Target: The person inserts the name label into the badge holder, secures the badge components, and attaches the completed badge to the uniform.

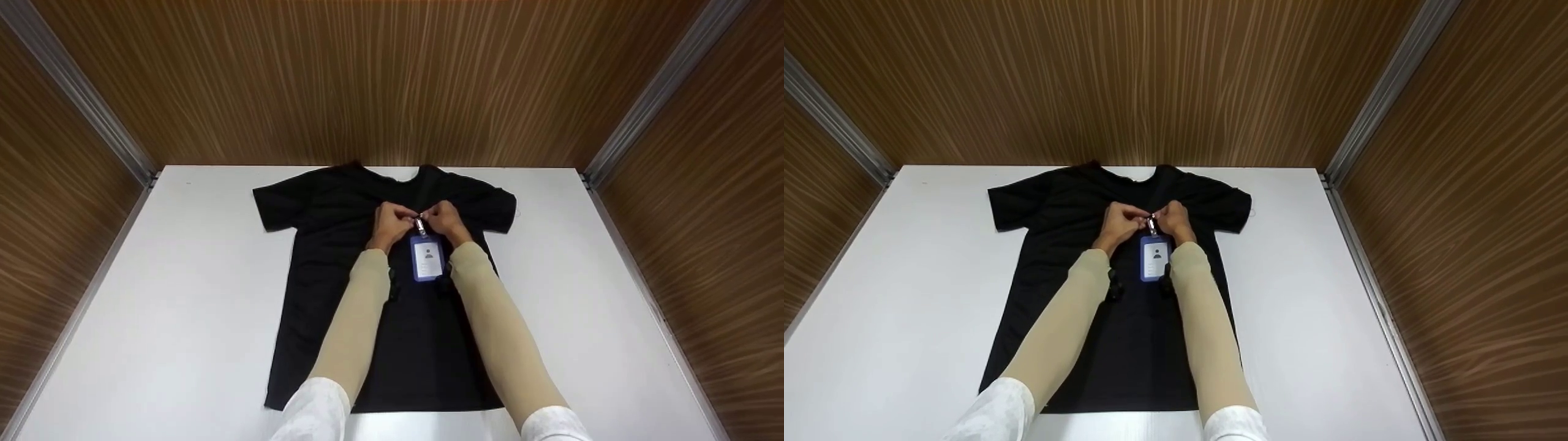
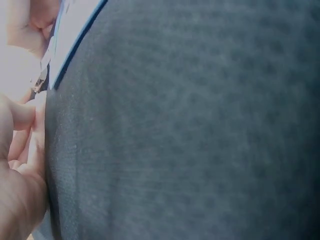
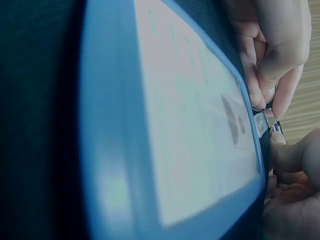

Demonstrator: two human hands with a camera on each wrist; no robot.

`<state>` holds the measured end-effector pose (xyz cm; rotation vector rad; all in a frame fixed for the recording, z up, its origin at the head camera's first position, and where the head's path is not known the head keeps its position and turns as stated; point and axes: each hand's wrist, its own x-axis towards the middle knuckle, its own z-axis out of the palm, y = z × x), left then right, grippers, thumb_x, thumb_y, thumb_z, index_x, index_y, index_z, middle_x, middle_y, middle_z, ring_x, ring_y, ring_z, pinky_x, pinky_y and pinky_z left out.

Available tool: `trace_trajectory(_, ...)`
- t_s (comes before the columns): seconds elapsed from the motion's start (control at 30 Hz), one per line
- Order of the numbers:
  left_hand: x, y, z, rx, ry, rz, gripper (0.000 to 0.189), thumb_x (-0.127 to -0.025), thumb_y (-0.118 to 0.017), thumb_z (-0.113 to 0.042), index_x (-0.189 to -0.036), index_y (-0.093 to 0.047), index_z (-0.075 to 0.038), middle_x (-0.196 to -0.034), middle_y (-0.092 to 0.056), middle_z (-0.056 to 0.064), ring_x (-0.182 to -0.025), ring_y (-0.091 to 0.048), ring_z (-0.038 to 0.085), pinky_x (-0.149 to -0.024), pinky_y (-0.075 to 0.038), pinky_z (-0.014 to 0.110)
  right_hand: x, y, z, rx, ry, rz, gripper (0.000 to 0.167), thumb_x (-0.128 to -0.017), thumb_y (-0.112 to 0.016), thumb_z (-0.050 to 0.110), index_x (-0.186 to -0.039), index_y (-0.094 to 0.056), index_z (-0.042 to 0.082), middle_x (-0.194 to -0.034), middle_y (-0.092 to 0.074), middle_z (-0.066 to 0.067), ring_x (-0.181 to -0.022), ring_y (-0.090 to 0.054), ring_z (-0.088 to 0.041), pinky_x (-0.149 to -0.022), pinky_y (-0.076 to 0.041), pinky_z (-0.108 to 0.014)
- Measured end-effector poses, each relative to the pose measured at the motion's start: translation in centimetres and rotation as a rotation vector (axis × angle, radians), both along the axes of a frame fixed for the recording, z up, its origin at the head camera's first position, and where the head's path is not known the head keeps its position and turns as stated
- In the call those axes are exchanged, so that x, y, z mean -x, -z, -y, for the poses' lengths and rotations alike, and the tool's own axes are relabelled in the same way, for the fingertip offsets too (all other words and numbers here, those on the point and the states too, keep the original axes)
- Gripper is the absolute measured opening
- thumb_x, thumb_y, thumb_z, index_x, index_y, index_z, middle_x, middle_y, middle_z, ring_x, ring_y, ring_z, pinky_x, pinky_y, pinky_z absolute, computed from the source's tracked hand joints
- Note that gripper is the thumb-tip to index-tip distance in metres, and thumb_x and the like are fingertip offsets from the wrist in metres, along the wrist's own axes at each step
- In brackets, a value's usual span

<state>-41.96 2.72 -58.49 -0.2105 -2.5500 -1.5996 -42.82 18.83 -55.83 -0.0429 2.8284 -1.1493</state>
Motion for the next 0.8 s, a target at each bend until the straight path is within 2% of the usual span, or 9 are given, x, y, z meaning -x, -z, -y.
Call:
trace_trajectory(0.1, 0.0, 0.1, 0.1, -0.005, 0.001, 0.002, 0.022, -0.084, -0.068, 0.004, -0.092, -0.085, -0.008, -0.094, -0.081, 0.007, -0.091, -0.071, 0.017, -0.085, -0.055, 0.028, 0.1, 0.2, -0.1, 0.013, -0.003, 0.011, 0.023, -0.095, -0.063, 0.008, -0.100, -0.077, -0.010, -0.109, -0.075, -0.021, -0.101, -0.064, -0.028, -0.090, -0.051, -0.032)
trace_trajectory(0.2, 0.0, 0.3, 0.0, -0.011, 0.006, 0.016, 0.022, -0.086, -0.066, 0.004, -0.093, -0.084, -0.008, -0.096, -0.081, 0.007, -0.095, -0.072, 0.018, -0.088, -0.056, 0.031, 0.5, 0.6, -0.5, 0.031, 0.001, 0.004, 0.021, -0.093, -0.067, 0.011, -0.097, -0.079, -0.007, -0.109, -0.076, -0.021, -0.103, -0.067, -0.030, -0.095, -0.053, -0.038)
trace_trajectory(0.23, 0.0, 0.3, -0.1, -0.010, 0.006, 0.024, 0.023, -0.087, -0.066, 0.003, -0.094, -0.084, -0.008, -0.097, -0.081, 0.007, -0.096, -0.072, 0.018, -0.089, -0.056, 0.031, 0.7, 1.0, -0.6, 0.047, 0.001, -0.021, 0.019, -0.091, -0.070, 0.012, -0.092, -0.080, -0.004, -0.103, -0.078, -0.019, -0.098, -0.068, -0.028, -0.090, -0.054, -0.036)
trace_trajectory(0.33, 0.2, 0.4, -0.2, -0.008, 0.004, 0.048, 0.024, -0.088, -0.065, 0.004, -0.096, -0.084, -0.009, -0.100, -0.081, 0.006, -0.096, -0.071, 0.016, -0.089, -0.055, 0.029, 1.0, 1.2, -0.9, 0.045, 0.014, -0.021, 0.018, -0.089, -0.073, 0.015, -0.089, -0.081, -0.001, -0.100, -0.079, -0.016, -0.095, -0.069, -0.026, -0.088, -0.056, -0.035)
trace_trajectory(0.43, 0.2, 0.3, -0.2, -0.006, 0.009, 0.046, 0.025, -0.090, -0.065, 0.005, -0.100, -0.084, -0.008, -0.103, -0.081, 0.007, -0.094, -0.069, 0.014, -0.085, -0.054, 0.026, 0.8, 0.9, -0.8, 0.047, 0.035, -0.020, 0.019, -0.089, -0.074, 0.015, -0.092, -0.080, -0.003, -0.103, -0.078, -0.018, -0.098, -0.069, -0.029, -0.090, -0.056, -0.037)
trace_trajectory(0.47, 0.1, 0.3, -0.2, -0.013, 0.013, 0.043, 0.026, -0.091, -0.065, 0.005, -0.103, -0.083, -0.008, -0.102, -0.081, 0.009, -0.092, -0.069, 0.015, -0.083, -0.054, 0.025, 0.5, 0.6, -0.6, 0.035, 0.045, -0.002, 0.021, -0.090, -0.073, 0.013, -0.097, -0.079, -0.006, -0.109, -0.077, -0.020, -0.103, -0.069, -0.031, -0.095, -0.055, -0.040)
trace_trajectory(0.57, 0.1, 0.2, -0.1, -0.057, 0.020, 0.057, 0.031, -0.092, -0.065, 0.006, -0.118, -0.078, -0.004, -0.100, -0.080, 0.014, -0.086, -0.070, 0.015, -0.077, -0.056, 0.022, -0.1, 0.3, -0.3, 0.020, 0.055, -0.023, 0.022, -0.091, -0.072, 0.011, -0.099, -0.078, -0.008, -0.110, -0.077, -0.022, -0.103, -0.069, -0.032, -0.094, -0.055, -0.039)
trace_trajectory(0.67, 0.0, -0.1, 0.2, -0.119, 0.017, 0.098, 0.043, -0.092, -0.068, 0.006, -0.135, -0.067, -0.001, -0.097, -0.078, 0.019, -0.082, -0.075, 0.018, -0.073, -0.059, 0.022, -0.4, 0.3, -0.2, -0.011, 0.051, -0.042, 0.022, -0.091, -0.072, 0.012, -0.100, -0.079, -0.007, -0.109, -0.077, -0.021, -0.103, -0.069, -0.031, -0.094, -0.055, -0.038)
trace_trajectory(0.8, -0.1, -0.8, 1.0, -0.153, -0.003, 0.122, 0.054, -0.092, -0.071, 0.002, -0.144, -0.058, -0.001, -0.100, -0.078, 0.020, -0.082, -0.077, 0.023, -0.072, -0.061, 0.025, -0.6, 0.2, -0.1, -0.013, 0.060, -0.056, 0.022, -0.091, -0.071, 0.013, -0.101, -0.079, -0.005, -0.109, -0.077, -0.021, -0.105, -0.069, -0.033, -0.097, -0.054, -0.041)
